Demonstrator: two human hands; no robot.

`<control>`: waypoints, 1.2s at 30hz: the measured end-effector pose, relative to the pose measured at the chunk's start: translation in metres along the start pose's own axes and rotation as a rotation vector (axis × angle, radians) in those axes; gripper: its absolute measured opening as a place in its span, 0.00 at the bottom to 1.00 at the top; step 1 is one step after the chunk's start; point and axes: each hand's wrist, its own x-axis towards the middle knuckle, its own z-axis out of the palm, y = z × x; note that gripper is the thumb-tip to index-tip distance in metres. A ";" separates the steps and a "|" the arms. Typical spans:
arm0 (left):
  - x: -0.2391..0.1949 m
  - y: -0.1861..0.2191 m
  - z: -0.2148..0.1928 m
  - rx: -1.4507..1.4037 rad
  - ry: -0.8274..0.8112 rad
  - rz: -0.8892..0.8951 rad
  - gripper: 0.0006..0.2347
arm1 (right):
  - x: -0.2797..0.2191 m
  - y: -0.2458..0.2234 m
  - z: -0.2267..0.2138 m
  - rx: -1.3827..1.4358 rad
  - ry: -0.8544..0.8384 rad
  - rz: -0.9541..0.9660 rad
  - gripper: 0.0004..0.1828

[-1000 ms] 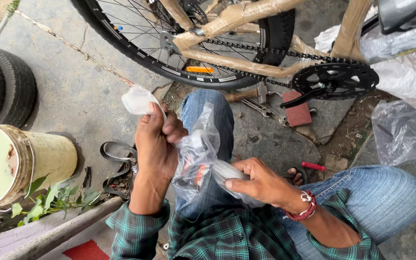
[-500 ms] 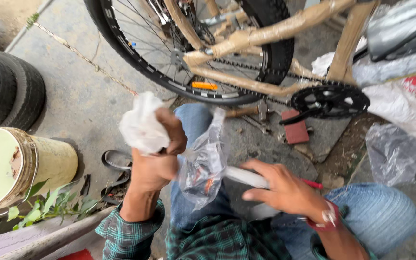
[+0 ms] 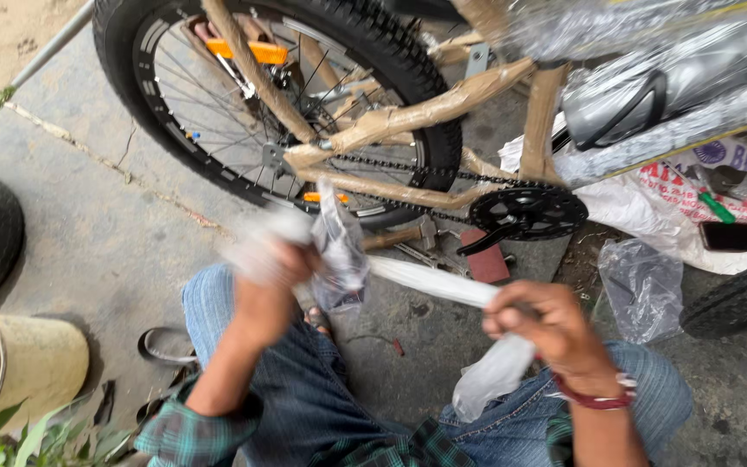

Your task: The person unwraps a plastic bag containing a white strap, then wraps and secures the strap around the bicycle seat post and frame. They then rotate the rear wheel and pedal crank to test the chain movement.

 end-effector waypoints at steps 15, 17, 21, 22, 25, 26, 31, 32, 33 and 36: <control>-0.005 0.037 0.014 -0.936 0.020 -0.167 0.29 | 0.009 -0.010 0.062 -0.110 -0.178 -0.211 0.16; -0.004 0.043 0.015 -0.745 -0.044 -0.169 0.30 | 0.009 -0.003 0.059 -0.190 -0.119 -0.276 0.12; -0.006 0.022 0.021 -0.371 -0.070 -0.203 0.23 | 0.012 0.004 0.055 -0.532 0.098 -0.337 0.11; -0.009 0.013 0.023 -0.279 -0.072 -0.213 0.21 | 0.012 0.004 0.055 -0.523 0.109 -0.358 0.10; -0.037 -0.009 0.027 0.098 -0.062 -0.102 0.14 | 0.011 0.005 0.059 -0.471 0.107 -0.398 0.08; -0.047 -0.013 0.027 0.292 -0.053 0.042 0.13 | 0.013 0.004 0.061 -0.444 0.090 -0.407 0.08; -0.060 -0.036 0.024 0.738 -0.127 0.447 0.13 | 0.015 0.005 0.062 -0.172 -0.063 -0.335 0.19; -0.058 -0.036 0.026 0.730 -0.142 0.467 0.13 | 0.015 0.005 0.063 -0.172 -0.059 -0.258 0.19; -0.046 -0.039 0.029 0.713 -0.163 0.493 0.13 | 0.019 0.003 0.062 -0.173 -0.049 -0.194 0.19; -0.035 -0.033 0.035 0.564 -0.277 0.403 0.13 | 0.014 0.010 0.063 -0.020 -0.094 -0.247 0.19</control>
